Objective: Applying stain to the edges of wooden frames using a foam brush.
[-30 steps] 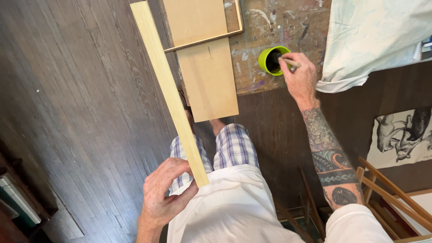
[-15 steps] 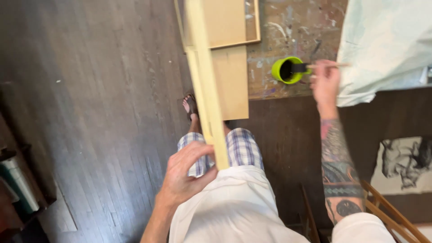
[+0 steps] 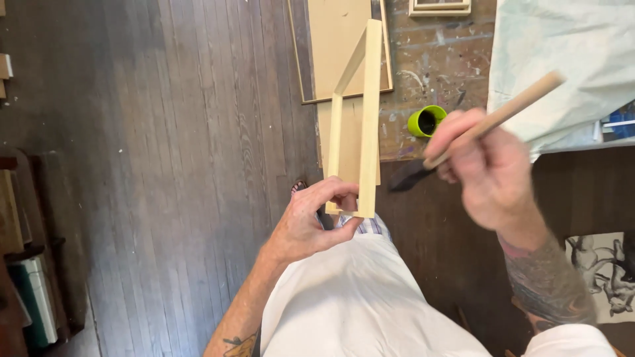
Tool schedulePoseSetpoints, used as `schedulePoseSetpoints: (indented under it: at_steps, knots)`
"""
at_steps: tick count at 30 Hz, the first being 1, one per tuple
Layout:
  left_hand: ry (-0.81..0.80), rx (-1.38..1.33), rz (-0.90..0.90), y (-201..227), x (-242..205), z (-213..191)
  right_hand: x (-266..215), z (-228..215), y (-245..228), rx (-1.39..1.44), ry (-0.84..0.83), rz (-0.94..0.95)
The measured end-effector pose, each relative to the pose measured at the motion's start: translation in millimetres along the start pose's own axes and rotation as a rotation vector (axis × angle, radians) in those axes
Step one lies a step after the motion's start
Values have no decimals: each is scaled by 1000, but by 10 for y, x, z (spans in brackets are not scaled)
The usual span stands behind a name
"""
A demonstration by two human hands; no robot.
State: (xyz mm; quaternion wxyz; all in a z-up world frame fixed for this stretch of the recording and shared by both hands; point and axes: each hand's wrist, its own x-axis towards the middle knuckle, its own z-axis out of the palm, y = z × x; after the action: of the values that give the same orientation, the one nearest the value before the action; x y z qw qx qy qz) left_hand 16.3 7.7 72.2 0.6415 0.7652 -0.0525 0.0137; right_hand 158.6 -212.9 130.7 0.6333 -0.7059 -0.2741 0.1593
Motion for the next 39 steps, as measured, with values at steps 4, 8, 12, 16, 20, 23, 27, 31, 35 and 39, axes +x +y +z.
schedulePoseSetpoints:
  at_steps: [4,8,12,16,20,23,27,31,35,39]
  knots:
    - [-26,0,50,158,-79,-142,-32,284,-331,-211,-181,64]
    - [-63,54,49,285,-166,-240,-79,480,-414,-247,-233,18]
    - [-62,64,71,351,-227,-342,-120,620,-496,-261,-259,2]
    - [-68,47,127,367,-283,-394,-151,692,-553,-308,-255,-23]
    - [-71,69,151,409,-328,-413,-244,700,-577,-249,-133,-57]
    - [-80,74,129,421,-351,-406,-264,740,-599,-207,-189,-74]
    - [-61,129,147,432,-373,-382,-326,724,-572,-195,-184,-63]
    - [-33,113,202,426,-385,-340,-378,693,-614,-243,-69,-141]
    - [-40,151,221,465,-372,-333,-524,596,-495,-149,49,-181]
    - [-59,190,231,491,-366,-296,-534,460,-411,-128,131,-183]
